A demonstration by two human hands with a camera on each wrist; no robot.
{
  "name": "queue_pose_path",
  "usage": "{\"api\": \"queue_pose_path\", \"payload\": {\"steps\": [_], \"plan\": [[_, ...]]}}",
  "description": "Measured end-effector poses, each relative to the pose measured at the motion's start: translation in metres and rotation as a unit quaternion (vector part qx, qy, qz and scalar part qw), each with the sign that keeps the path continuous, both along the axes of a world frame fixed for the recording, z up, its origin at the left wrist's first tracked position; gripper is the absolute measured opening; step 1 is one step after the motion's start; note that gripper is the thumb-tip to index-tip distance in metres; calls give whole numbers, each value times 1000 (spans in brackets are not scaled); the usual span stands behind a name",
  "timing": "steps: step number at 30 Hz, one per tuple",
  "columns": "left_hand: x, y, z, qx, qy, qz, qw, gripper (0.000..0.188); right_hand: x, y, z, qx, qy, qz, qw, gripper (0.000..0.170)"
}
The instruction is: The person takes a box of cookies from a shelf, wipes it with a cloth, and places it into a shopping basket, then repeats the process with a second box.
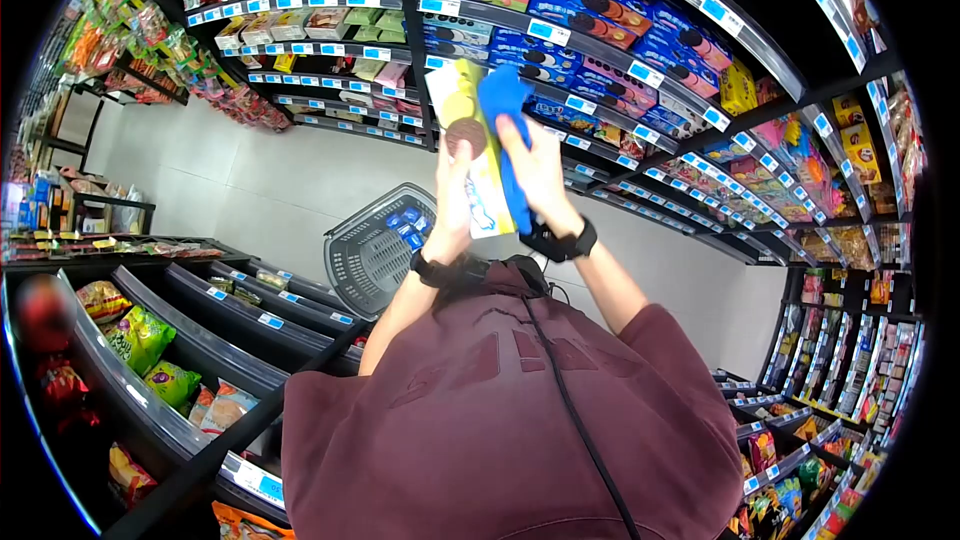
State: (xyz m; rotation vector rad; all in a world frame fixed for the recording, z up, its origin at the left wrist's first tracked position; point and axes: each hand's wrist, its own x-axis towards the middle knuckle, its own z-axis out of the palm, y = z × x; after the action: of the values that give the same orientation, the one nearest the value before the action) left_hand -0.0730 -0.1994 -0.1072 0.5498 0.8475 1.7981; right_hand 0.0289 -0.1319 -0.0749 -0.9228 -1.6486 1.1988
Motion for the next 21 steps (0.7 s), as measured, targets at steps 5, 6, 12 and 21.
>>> {"api": "queue_pose_path", "payload": {"steps": [5,6,12,21], "plan": [[-46,4,0,34,-45,67,996,47,11,-61,-30,-50,-8,50,997,30],[-53,1,0,31,-32,56,997,47,7,-68,-39,-51,64,46,996,30],[-35,3,2,47,35,42,997,52,6,-50,-45,-252,212,-3,944,32],[-35,5,-11,-36,145,-61,987,50,26,-62,-32,-47,69,-13,996,28]]}}
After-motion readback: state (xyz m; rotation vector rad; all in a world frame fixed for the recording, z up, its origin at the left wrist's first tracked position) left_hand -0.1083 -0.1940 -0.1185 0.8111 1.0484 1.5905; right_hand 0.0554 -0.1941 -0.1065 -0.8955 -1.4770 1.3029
